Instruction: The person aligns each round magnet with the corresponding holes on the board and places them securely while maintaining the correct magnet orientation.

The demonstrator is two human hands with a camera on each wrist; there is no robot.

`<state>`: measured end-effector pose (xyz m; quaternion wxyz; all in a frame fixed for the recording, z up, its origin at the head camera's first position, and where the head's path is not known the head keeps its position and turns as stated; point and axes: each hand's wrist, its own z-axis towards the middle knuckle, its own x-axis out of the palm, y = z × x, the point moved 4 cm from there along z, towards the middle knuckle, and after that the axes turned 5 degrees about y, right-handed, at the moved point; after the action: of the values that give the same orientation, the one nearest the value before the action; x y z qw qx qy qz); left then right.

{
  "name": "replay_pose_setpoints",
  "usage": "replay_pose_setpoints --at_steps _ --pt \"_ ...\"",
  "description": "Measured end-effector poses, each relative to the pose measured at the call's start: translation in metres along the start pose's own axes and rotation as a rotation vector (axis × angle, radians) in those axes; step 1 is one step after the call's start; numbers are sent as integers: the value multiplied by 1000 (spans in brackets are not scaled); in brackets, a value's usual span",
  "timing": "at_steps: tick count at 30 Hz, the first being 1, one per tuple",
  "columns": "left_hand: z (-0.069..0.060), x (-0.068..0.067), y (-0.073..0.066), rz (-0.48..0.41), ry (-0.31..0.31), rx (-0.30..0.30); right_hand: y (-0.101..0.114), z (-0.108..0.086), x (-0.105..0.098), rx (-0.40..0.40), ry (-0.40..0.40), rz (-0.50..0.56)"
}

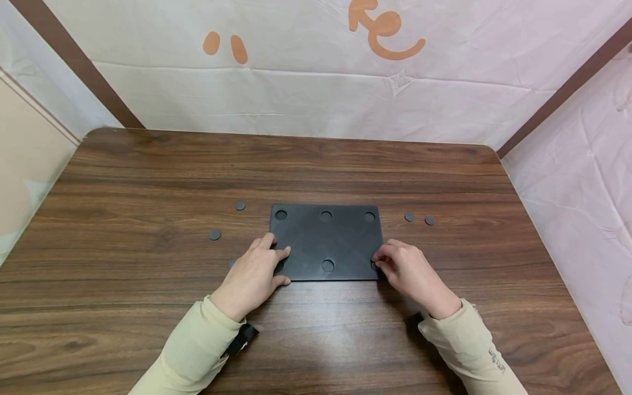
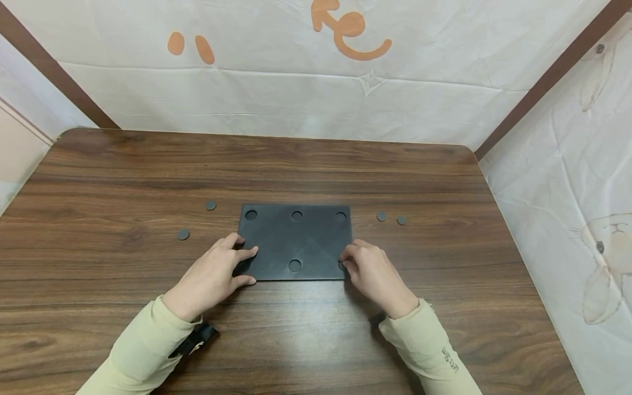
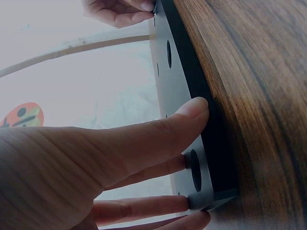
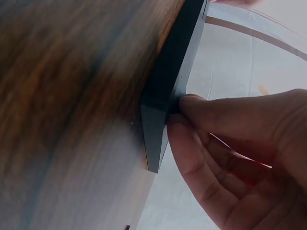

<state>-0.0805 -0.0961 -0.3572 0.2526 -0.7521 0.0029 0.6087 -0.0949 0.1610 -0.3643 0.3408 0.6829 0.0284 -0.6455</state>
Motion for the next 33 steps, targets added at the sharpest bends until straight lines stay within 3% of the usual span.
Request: replay_pose_setpoints --at_steps 33 --pt "0 -1 -2 -1 -6 1 -1 3 -1 -17 45 3"
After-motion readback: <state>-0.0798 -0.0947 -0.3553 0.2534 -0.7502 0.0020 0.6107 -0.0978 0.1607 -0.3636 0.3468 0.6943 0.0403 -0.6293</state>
